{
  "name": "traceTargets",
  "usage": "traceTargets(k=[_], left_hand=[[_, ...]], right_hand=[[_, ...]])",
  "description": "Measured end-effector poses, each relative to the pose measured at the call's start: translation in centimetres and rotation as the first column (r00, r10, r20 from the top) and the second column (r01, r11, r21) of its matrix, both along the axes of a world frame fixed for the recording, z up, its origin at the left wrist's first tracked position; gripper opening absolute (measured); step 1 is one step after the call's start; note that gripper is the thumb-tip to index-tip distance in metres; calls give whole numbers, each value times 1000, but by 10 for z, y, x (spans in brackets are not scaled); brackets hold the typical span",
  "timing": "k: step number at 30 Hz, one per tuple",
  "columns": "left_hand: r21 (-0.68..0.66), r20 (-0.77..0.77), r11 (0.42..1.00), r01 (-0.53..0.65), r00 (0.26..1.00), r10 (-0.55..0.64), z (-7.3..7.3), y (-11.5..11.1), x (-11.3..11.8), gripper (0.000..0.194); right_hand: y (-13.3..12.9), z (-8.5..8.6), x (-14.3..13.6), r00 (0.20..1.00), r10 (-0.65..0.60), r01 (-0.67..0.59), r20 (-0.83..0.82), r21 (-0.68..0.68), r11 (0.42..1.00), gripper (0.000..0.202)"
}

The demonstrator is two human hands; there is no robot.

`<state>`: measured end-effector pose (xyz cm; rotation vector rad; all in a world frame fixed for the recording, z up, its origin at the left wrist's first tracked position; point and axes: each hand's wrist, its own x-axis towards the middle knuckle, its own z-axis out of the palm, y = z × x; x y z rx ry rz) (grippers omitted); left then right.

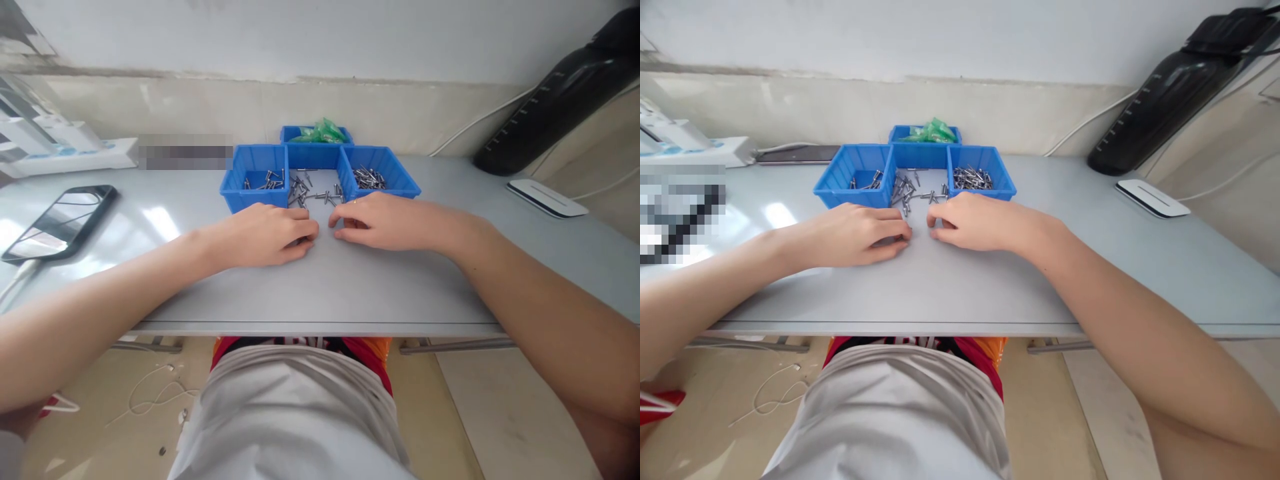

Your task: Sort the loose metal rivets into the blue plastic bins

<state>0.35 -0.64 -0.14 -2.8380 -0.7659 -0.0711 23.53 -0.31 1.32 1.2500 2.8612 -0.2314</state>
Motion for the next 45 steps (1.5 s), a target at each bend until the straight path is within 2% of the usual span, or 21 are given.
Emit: traceTargets(k=[12, 28, 45], left_hand=[[-10, 7, 1000, -2, 1000, 2, 0, 0, 0, 26], [-26, 20, 1000, -3, 1000, 4, 0, -1, 0, 27], [-35, 38, 999, -3, 999, 5, 1, 1, 0, 21]], right_hand=[[3, -3, 1, 999, 34, -34, -24, -3, 999, 24], [2, -1, 0, 999, 22, -23, -24, -17, 1000, 26], [-1, -4, -6, 999, 5, -4, -43, 26, 1000, 27]])
